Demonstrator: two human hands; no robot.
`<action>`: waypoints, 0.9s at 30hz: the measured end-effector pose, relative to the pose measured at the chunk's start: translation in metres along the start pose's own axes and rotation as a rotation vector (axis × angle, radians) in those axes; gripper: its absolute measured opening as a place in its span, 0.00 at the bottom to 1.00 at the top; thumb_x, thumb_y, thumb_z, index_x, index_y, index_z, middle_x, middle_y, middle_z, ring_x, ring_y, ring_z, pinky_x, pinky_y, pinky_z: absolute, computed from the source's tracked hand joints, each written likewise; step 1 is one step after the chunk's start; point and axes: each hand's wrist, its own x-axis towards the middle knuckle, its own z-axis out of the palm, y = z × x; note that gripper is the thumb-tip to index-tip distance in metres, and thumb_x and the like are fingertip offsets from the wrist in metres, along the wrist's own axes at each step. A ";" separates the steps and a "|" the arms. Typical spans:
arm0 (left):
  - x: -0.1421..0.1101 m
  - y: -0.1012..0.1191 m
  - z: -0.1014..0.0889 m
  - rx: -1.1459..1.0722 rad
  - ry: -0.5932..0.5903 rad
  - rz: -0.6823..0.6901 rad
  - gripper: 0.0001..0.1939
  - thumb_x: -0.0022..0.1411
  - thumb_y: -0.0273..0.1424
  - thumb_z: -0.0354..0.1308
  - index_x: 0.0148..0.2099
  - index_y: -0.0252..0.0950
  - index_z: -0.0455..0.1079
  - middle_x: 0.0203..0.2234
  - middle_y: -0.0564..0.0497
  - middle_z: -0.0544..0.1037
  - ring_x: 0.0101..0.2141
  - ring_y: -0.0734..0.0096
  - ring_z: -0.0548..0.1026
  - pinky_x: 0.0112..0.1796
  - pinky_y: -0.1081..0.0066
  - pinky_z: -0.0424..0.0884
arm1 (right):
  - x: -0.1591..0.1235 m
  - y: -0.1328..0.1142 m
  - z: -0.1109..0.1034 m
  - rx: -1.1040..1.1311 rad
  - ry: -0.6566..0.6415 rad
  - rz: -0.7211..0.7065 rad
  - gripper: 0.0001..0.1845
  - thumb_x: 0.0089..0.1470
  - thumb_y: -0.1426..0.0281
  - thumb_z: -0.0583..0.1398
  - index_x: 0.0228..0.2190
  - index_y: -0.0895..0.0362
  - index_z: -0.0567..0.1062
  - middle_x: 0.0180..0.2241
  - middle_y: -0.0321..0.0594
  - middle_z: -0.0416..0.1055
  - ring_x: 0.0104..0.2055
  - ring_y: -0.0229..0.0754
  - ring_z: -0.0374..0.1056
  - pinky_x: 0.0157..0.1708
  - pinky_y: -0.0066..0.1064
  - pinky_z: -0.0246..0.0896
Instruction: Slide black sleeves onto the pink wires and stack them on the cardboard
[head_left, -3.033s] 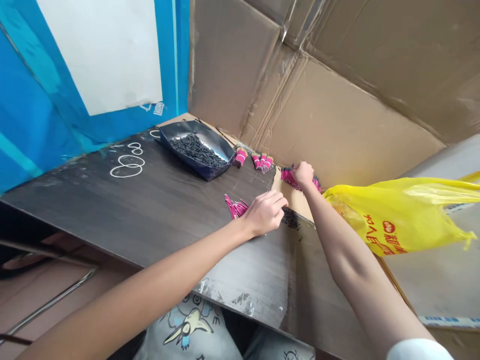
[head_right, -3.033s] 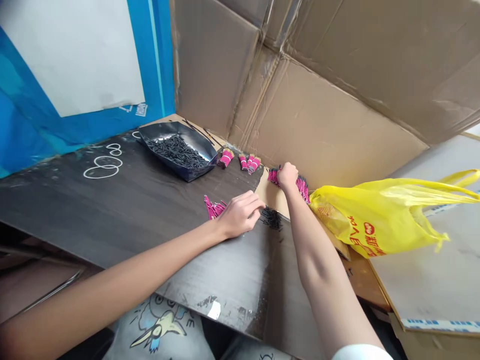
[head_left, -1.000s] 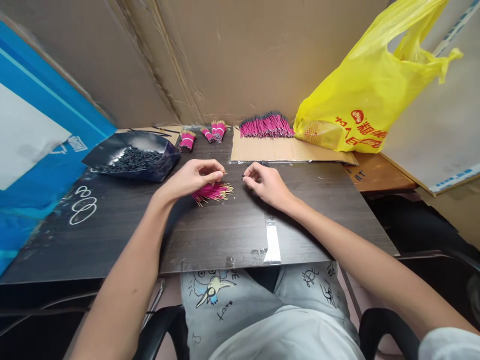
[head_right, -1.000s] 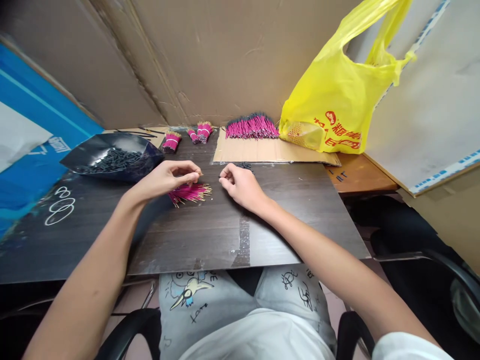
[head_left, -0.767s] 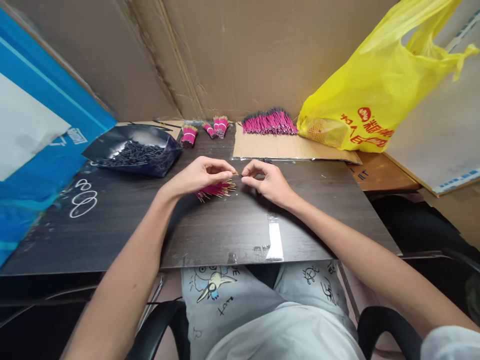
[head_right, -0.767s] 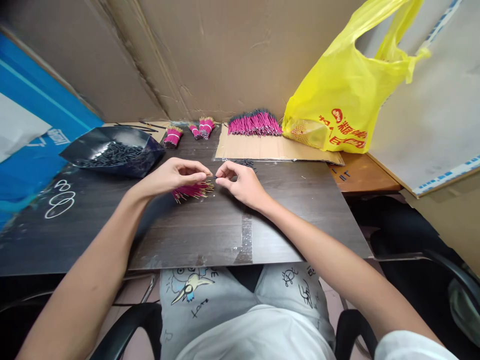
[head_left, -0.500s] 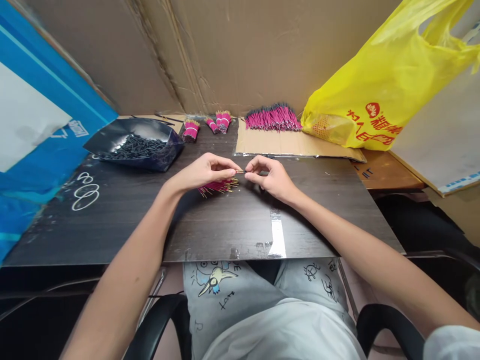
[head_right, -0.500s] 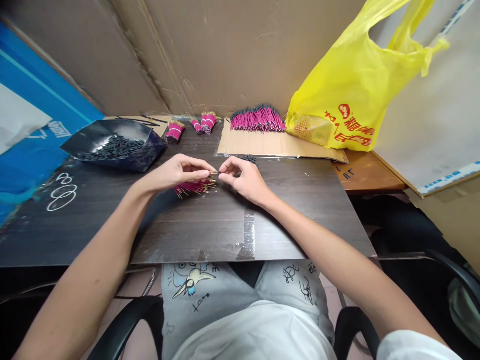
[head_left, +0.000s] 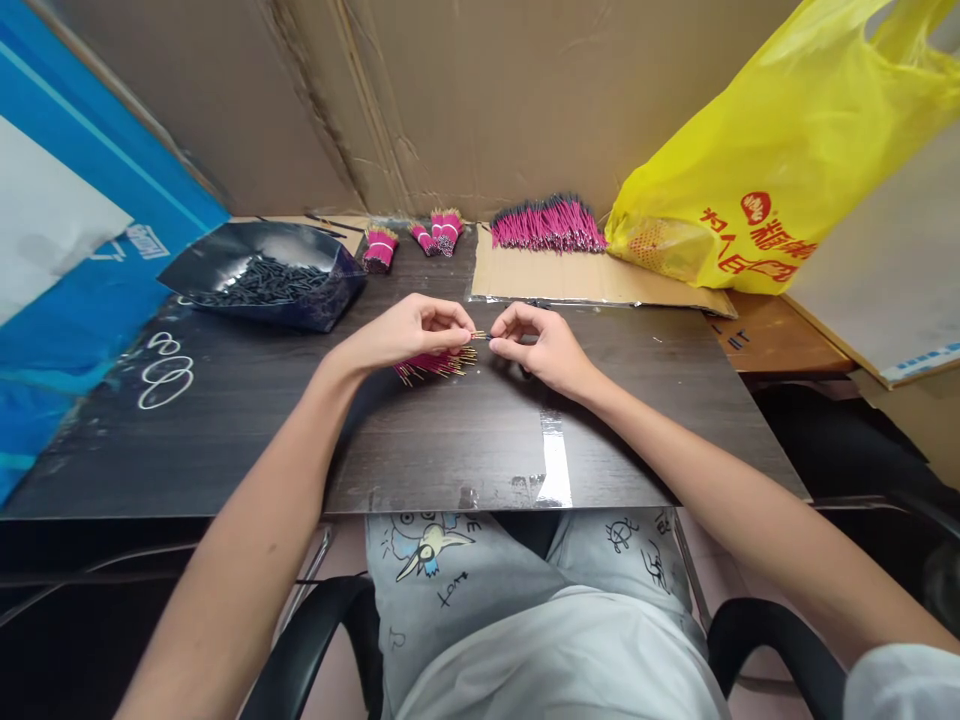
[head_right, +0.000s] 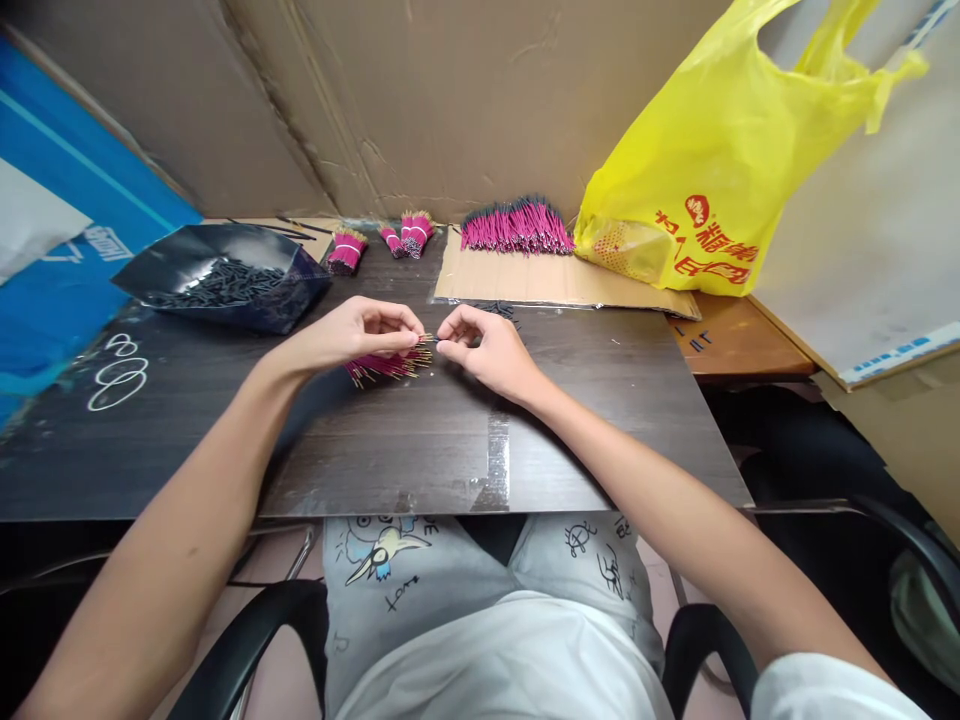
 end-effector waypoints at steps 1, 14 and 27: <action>0.000 0.000 0.000 0.005 0.001 0.002 0.17 0.60 0.43 0.68 0.39 0.32 0.78 0.26 0.53 0.77 0.25 0.84 0.70 0.27 0.83 0.65 | 0.000 0.000 0.000 -0.004 -0.003 -0.001 0.11 0.51 0.64 0.66 0.33 0.58 0.74 0.31 0.38 0.74 0.32 0.38 0.66 0.31 0.32 0.60; 0.001 0.000 0.003 0.016 0.015 0.020 0.17 0.57 0.42 0.69 0.38 0.32 0.78 0.25 0.53 0.79 0.25 0.82 0.72 0.28 0.83 0.67 | -0.001 0.004 0.001 -0.020 0.019 -0.063 0.09 0.51 0.67 0.67 0.34 0.57 0.75 0.31 0.37 0.74 0.33 0.38 0.68 0.38 0.35 0.63; 0.008 -0.005 0.017 -0.053 0.014 0.027 0.15 0.57 0.39 0.70 0.36 0.31 0.80 0.25 0.51 0.79 0.25 0.82 0.71 0.27 0.82 0.66 | -0.002 0.008 -0.004 -0.172 0.015 -0.127 0.09 0.56 0.71 0.67 0.40 0.58 0.77 0.30 0.36 0.75 0.33 0.40 0.70 0.37 0.34 0.63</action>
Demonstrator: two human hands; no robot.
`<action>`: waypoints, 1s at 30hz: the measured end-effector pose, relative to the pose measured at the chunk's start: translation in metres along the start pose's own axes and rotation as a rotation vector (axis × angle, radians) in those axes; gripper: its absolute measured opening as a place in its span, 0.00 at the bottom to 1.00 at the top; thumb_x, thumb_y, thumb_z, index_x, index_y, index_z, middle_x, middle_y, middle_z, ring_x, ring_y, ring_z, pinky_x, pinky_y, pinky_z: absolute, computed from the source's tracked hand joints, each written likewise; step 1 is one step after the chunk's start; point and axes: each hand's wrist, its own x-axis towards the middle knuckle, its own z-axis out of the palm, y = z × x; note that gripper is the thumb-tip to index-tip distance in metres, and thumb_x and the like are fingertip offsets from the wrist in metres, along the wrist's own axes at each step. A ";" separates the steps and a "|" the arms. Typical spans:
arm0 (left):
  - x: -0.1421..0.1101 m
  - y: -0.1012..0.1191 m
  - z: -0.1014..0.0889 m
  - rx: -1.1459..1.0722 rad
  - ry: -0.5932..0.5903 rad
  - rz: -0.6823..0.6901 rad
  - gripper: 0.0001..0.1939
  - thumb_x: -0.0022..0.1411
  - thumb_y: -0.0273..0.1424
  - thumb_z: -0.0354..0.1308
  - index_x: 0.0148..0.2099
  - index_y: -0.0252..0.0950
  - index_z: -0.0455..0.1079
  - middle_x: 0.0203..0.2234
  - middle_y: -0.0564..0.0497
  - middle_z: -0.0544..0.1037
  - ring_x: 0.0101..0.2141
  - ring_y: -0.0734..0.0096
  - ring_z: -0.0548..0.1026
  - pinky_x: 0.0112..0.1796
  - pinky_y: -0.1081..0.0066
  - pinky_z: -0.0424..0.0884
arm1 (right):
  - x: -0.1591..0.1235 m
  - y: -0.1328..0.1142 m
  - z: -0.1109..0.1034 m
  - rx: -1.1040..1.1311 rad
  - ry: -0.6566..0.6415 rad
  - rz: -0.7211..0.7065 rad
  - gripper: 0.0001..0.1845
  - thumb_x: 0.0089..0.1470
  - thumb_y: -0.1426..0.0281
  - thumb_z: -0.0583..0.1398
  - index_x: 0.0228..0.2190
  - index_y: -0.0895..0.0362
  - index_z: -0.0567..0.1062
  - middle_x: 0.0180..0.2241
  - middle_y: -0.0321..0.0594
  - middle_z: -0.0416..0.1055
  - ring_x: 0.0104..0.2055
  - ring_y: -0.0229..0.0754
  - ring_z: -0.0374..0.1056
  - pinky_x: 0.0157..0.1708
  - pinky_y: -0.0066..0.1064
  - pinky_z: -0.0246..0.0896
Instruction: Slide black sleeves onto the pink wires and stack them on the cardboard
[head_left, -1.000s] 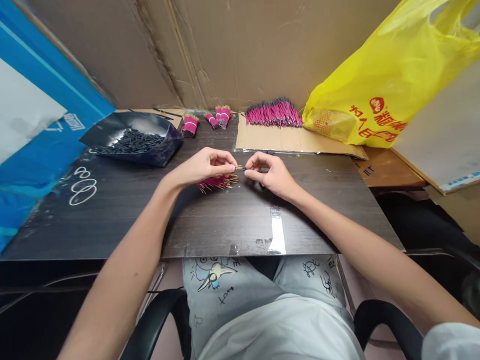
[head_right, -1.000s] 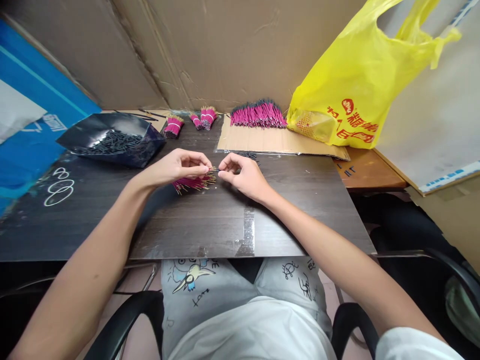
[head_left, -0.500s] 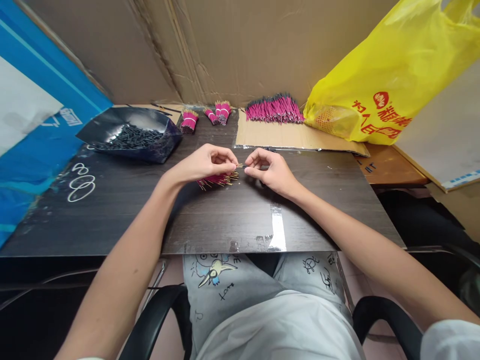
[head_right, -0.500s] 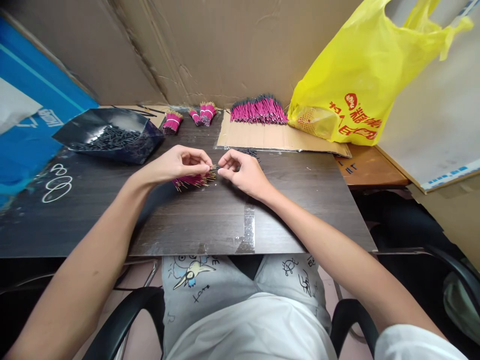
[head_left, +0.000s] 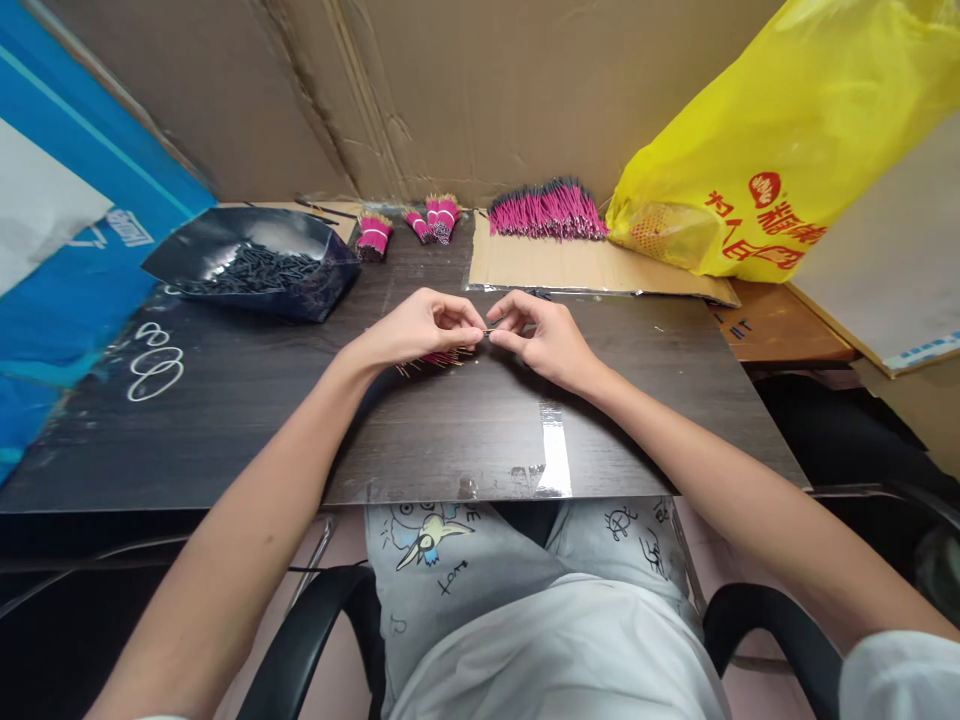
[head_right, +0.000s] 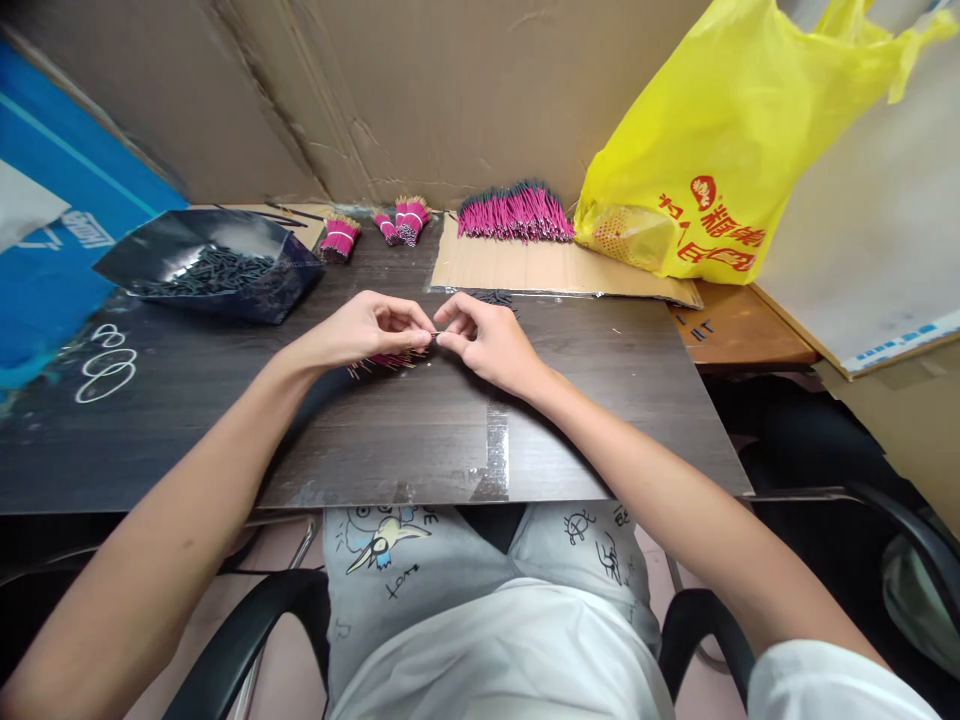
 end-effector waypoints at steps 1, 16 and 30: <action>0.001 0.000 0.001 -0.007 0.009 -0.009 0.15 0.56 0.39 0.71 0.36 0.31 0.79 0.25 0.51 0.79 0.25 0.82 0.71 0.26 0.82 0.65 | 0.000 0.002 0.000 0.012 0.002 0.002 0.10 0.56 0.70 0.67 0.40 0.58 0.77 0.30 0.36 0.75 0.32 0.40 0.70 0.37 0.35 0.64; 0.002 -0.003 0.002 -0.081 0.015 -0.059 0.18 0.53 0.41 0.73 0.34 0.31 0.78 0.23 0.52 0.77 0.22 0.84 0.68 0.23 0.82 0.63 | -0.002 -0.006 0.001 -0.081 -0.011 -0.099 0.08 0.60 0.70 0.66 0.41 0.56 0.75 0.33 0.37 0.76 0.34 0.40 0.70 0.38 0.34 0.65; 0.004 -0.008 -0.008 -0.256 0.171 0.000 0.15 0.57 0.38 0.70 0.37 0.32 0.73 0.21 0.57 0.66 0.19 0.88 0.59 0.21 0.82 0.51 | 0.026 0.028 0.001 -0.802 -0.091 -0.157 0.05 0.64 0.77 0.61 0.39 0.60 0.78 0.51 0.52 0.74 0.57 0.60 0.61 0.58 0.51 0.56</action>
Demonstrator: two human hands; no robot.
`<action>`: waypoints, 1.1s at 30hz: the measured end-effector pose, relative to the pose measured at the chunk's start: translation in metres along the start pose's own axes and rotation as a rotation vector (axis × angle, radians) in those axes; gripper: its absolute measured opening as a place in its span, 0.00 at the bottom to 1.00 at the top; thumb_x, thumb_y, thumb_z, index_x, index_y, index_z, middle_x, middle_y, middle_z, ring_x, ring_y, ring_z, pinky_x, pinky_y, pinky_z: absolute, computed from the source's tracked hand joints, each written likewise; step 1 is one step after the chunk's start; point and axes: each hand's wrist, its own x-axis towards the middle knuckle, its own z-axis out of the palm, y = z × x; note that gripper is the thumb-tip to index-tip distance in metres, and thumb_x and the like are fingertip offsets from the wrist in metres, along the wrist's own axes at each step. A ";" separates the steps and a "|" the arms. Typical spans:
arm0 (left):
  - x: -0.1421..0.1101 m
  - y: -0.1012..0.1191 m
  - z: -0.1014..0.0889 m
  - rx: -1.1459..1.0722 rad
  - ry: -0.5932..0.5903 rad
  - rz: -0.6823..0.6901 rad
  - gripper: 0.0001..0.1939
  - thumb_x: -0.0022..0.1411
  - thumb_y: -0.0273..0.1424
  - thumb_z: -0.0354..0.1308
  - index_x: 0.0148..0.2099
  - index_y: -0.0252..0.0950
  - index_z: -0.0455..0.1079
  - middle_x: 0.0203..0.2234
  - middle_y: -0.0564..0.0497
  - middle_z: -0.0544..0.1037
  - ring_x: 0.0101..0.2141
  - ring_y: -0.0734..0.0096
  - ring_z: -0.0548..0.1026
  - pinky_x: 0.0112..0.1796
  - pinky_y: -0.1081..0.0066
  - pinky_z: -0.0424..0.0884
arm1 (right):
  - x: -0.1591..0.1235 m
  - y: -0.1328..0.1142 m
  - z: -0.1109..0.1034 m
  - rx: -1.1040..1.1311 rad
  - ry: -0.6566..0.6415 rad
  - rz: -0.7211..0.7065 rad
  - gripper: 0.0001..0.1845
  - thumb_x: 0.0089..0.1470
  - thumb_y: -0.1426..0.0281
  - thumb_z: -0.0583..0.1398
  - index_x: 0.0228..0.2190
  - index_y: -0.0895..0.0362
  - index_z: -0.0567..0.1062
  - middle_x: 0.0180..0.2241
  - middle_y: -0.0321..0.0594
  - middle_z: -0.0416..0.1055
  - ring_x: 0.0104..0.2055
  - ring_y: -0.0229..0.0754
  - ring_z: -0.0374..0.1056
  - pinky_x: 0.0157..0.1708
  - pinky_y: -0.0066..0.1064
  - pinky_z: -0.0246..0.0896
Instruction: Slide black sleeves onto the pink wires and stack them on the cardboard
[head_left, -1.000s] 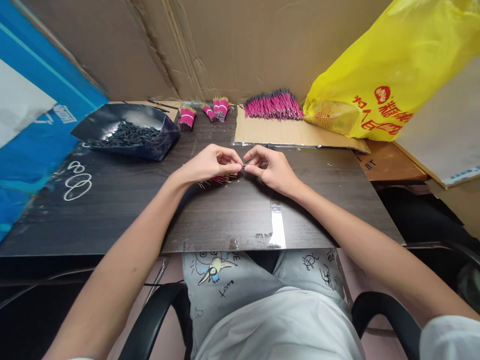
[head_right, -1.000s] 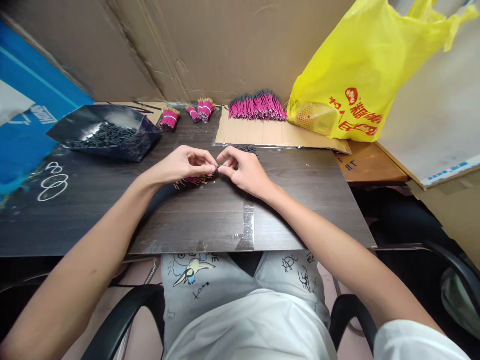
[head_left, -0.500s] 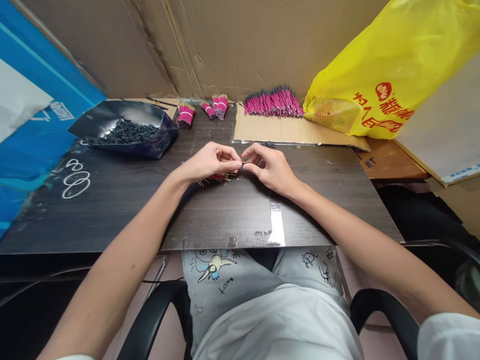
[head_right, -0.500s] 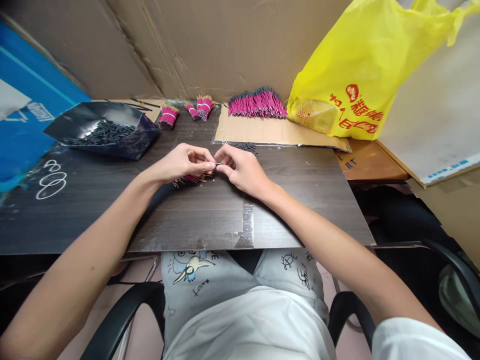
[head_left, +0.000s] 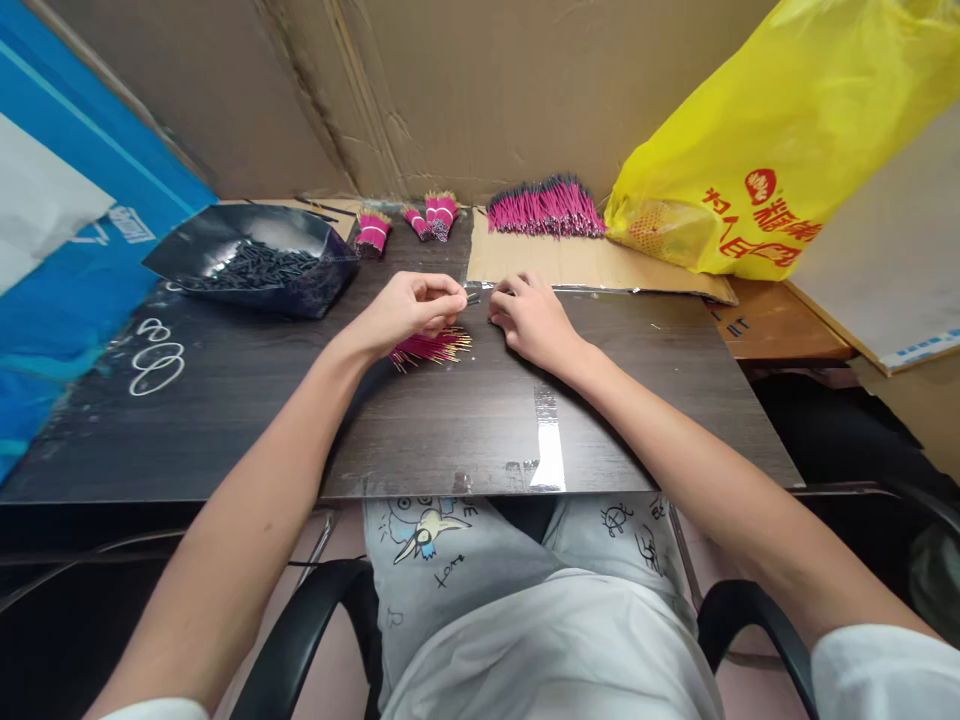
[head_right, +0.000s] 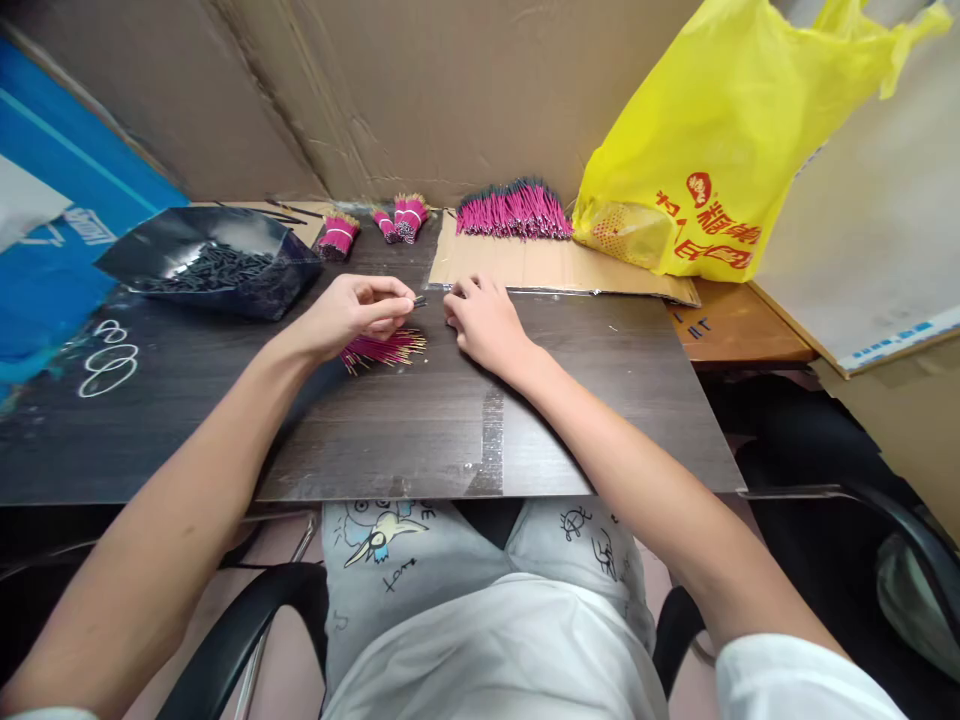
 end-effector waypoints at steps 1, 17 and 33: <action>0.000 -0.001 0.001 0.002 -0.004 -0.007 0.15 0.57 0.38 0.71 0.36 0.32 0.73 0.21 0.57 0.66 0.19 0.88 0.59 0.20 0.81 0.51 | 0.001 -0.002 0.000 -0.031 -0.003 -0.010 0.06 0.64 0.77 0.59 0.39 0.60 0.77 0.52 0.53 0.73 0.58 0.60 0.60 0.57 0.51 0.56; -0.001 0.001 0.002 0.179 -0.078 -0.080 0.15 0.59 0.40 0.69 0.36 0.33 0.73 0.19 0.57 0.69 0.18 0.87 0.61 0.19 0.82 0.55 | -0.009 -0.014 -0.021 0.554 0.118 0.010 0.04 0.65 0.74 0.59 0.36 0.55 0.72 0.37 0.39 0.75 0.40 0.43 0.68 0.45 0.36 0.61; -0.003 0.001 0.005 0.213 -0.055 -0.030 0.13 0.59 0.38 0.68 0.35 0.32 0.74 0.19 0.56 0.71 0.18 0.86 0.65 0.19 0.84 0.57 | -0.011 -0.015 -0.025 0.548 0.094 0.050 0.06 0.64 0.72 0.60 0.38 0.59 0.78 0.37 0.40 0.79 0.38 0.41 0.72 0.41 0.33 0.60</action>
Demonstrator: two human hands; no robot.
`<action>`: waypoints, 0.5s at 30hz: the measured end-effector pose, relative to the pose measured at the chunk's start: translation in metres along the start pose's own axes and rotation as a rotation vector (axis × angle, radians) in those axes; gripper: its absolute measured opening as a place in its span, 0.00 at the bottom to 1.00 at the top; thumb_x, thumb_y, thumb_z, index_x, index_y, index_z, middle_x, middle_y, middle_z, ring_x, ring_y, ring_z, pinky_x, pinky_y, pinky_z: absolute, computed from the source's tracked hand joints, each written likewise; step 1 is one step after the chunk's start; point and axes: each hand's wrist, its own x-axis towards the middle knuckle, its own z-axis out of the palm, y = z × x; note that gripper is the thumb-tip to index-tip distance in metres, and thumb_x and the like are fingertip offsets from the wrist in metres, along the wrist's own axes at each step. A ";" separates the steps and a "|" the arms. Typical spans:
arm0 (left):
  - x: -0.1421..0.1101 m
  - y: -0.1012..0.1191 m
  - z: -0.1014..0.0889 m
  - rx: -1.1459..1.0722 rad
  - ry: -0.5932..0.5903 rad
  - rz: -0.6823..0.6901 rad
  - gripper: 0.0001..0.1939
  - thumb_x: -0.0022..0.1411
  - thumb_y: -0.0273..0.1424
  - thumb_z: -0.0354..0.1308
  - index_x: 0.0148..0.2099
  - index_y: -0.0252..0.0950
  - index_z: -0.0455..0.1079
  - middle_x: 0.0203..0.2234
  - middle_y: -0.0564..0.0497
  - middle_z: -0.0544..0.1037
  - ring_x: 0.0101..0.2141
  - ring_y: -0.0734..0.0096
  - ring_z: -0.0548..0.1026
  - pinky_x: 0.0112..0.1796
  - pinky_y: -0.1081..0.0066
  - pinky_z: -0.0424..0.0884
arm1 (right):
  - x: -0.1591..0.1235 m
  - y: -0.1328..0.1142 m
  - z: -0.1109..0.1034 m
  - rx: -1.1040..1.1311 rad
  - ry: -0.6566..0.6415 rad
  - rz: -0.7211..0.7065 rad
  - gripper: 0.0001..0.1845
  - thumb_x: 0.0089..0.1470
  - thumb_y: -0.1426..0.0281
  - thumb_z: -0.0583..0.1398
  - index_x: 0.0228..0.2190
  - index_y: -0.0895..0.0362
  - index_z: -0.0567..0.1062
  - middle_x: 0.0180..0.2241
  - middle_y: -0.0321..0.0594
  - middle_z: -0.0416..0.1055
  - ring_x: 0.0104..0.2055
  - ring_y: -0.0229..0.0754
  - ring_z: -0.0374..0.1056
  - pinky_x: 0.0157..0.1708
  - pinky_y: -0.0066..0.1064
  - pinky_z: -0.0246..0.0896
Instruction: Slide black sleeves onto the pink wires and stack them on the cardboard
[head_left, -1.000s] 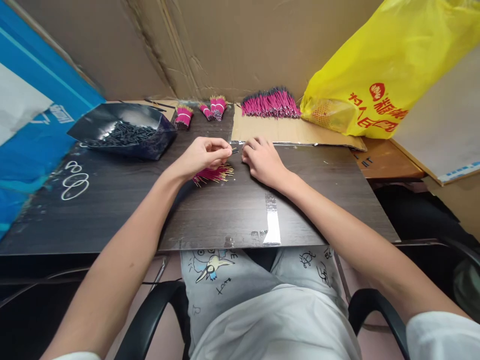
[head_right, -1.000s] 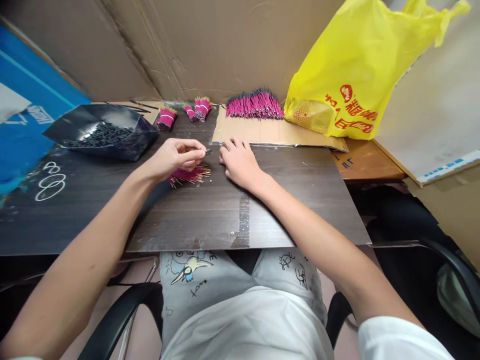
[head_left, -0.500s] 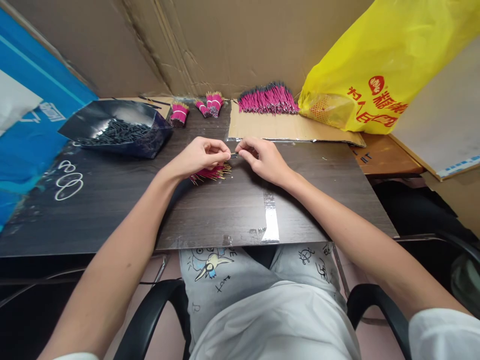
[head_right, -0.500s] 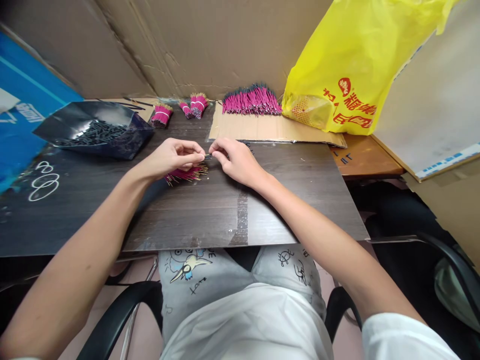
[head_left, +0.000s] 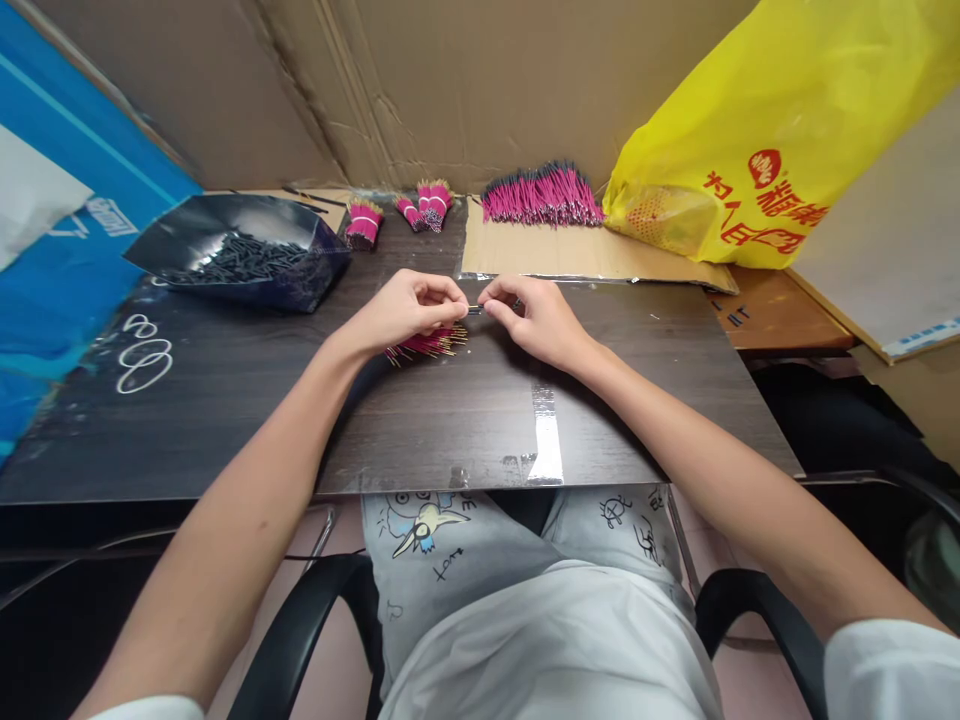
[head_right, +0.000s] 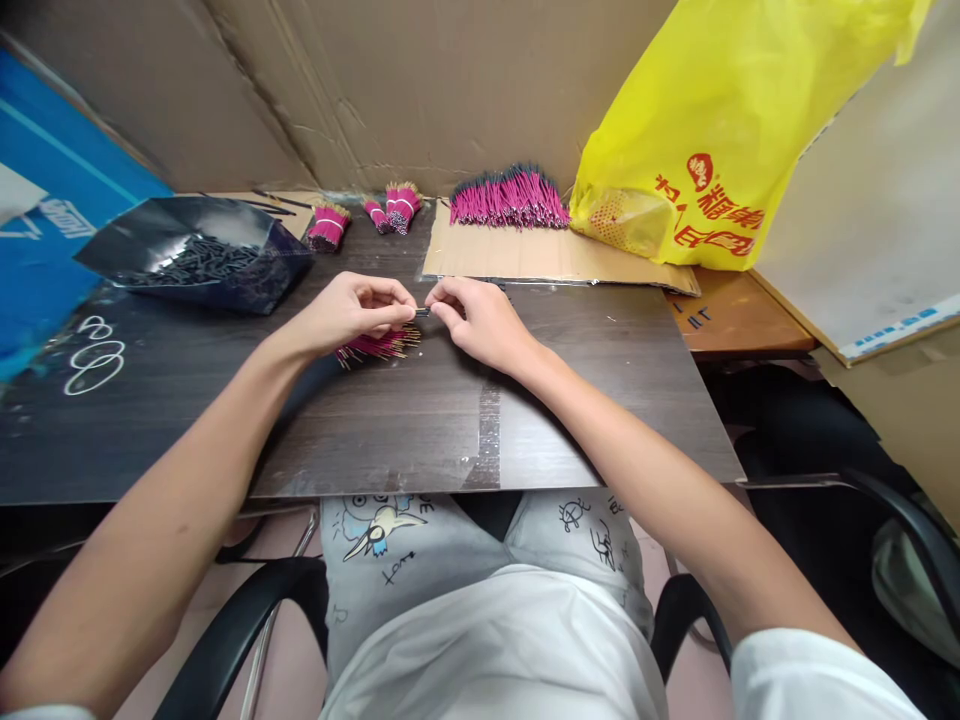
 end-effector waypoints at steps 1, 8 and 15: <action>0.000 0.000 0.000 -0.004 -0.003 0.003 0.13 0.59 0.38 0.68 0.35 0.33 0.74 0.19 0.56 0.70 0.18 0.86 0.65 0.19 0.84 0.56 | 0.000 0.000 0.000 -0.003 0.000 0.000 0.06 0.64 0.73 0.60 0.38 0.60 0.78 0.37 0.40 0.79 0.38 0.41 0.72 0.41 0.32 0.60; 0.000 0.002 0.003 -0.074 -0.012 -0.018 0.12 0.58 0.37 0.67 0.34 0.33 0.73 0.16 0.58 0.67 0.16 0.86 0.62 0.18 0.83 0.54 | -0.001 -0.002 -0.001 -0.022 -0.002 0.001 0.05 0.64 0.73 0.60 0.38 0.59 0.78 0.36 0.40 0.79 0.37 0.40 0.70 0.41 0.32 0.60; 0.001 0.001 0.003 -0.076 -0.007 -0.018 0.12 0.58 0.36 0.68 0.34 0.33 0.74 0.15 0.60 0.61 0.16 0.87 0.59 0.18 0.83 0.53 | -0.002 -0.002 -0.001 -0.042 0.008 -0.033 0.05 0.63 0.75 0.60 0.38 0.59 0.78 0.36 0.40 0.78 0.37 0.40 0.70 0.40 0.32 0.60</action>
